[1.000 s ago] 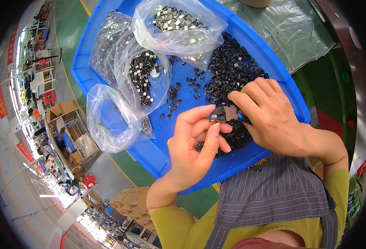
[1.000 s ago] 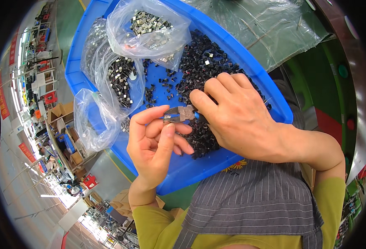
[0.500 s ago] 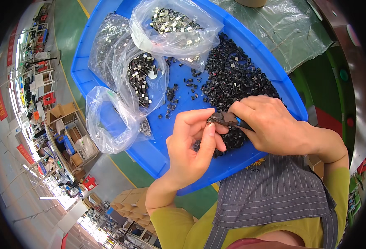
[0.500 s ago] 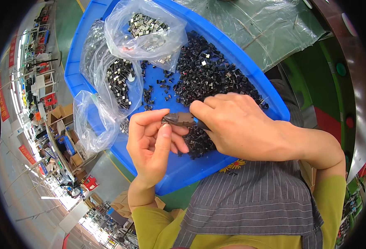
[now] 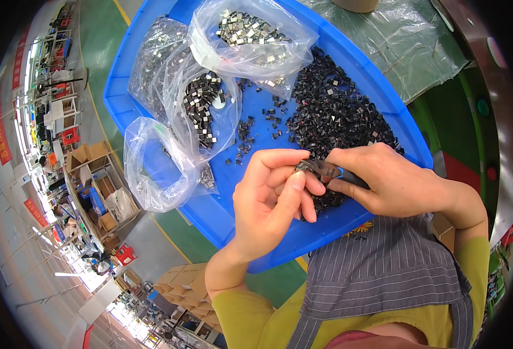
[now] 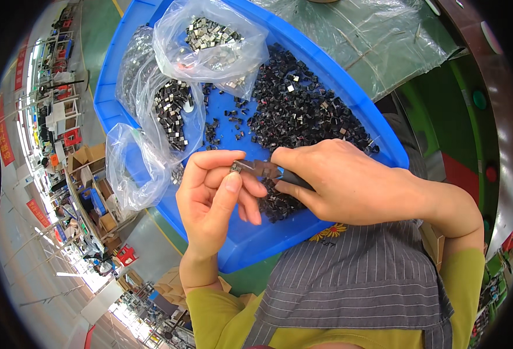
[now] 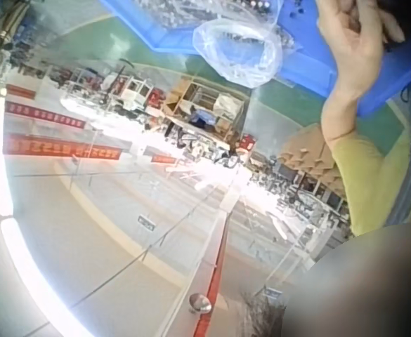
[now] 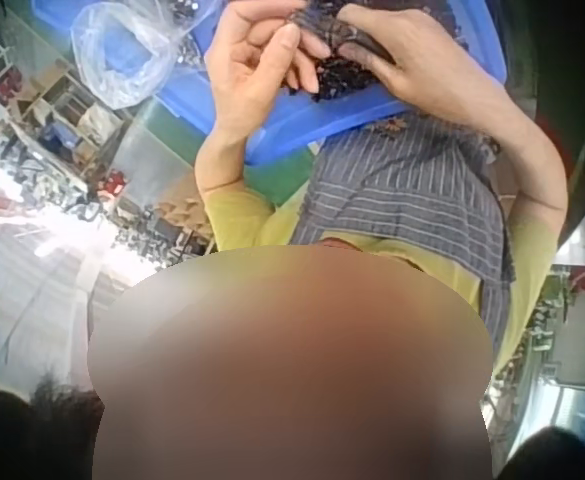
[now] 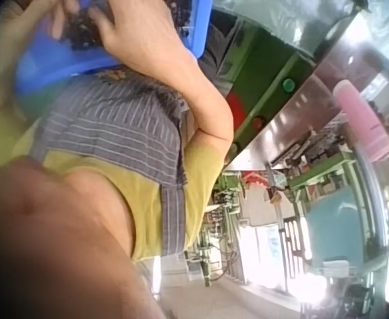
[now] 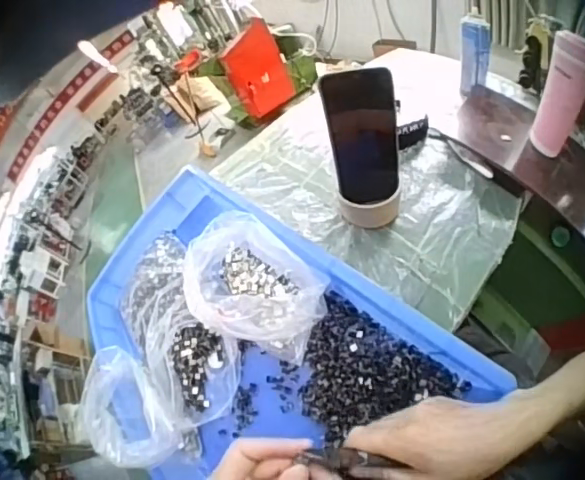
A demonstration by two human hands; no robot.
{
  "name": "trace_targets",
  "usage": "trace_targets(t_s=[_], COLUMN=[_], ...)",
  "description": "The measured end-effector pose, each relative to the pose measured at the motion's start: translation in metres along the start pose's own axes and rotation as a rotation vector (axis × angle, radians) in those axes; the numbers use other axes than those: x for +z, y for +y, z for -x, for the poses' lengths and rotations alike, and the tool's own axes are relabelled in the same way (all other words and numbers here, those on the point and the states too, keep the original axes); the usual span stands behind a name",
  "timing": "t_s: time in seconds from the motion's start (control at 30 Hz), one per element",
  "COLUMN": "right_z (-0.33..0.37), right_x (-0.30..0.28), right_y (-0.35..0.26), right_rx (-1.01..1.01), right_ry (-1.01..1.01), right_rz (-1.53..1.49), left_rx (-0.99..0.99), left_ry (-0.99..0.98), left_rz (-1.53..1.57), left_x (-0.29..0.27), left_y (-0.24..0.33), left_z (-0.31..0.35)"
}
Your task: Trimming or adjusting small black and silver components using pliers over a blue tray.
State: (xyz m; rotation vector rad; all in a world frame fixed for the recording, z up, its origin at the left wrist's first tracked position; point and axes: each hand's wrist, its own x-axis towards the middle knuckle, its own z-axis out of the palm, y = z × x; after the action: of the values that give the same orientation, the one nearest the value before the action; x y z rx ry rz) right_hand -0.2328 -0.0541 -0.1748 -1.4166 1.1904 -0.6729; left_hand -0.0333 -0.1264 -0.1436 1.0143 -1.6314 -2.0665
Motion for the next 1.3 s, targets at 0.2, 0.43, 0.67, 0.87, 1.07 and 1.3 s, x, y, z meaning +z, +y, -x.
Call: trace_targets(t_s=[0.2,0.43,0.67,0.87,1.07,1.3], right_z=[-0.002,-0.004,-0.002,-0.001,-0.001,-0.002], right_x=[0.009,0.013,0.010,0.009,0.009,0.010], right_y=[0.009,0.008,0.009,0.006,0.007,0.008], right_rx=[-0.144,-0.171,-0.118,-0.133,-0.122,-0.123], right_ry=[0.232,0.385,0.289,0.277,0.285,0.290], right_rz=[0.335,0.545,0.426,0.425,0.430,0.425], left_rx=[0.057,0.046,-0.090,-0.100,-0.101,-0.102], left_ry=[0.077,0.098,0.051,0.035,0.035,0.053], left_rz=[-0.157,-0.180,0.043,0.136,0.147,0.085], left_x=[0.003,0.002,-0.002,-0.004,-0.005,-0.004], left_y=[-0.003,-0.003,0.003,0.002,0.002,0.004], left_z=[0.000,0.000,0.000,0.000,0.000,-0.001])
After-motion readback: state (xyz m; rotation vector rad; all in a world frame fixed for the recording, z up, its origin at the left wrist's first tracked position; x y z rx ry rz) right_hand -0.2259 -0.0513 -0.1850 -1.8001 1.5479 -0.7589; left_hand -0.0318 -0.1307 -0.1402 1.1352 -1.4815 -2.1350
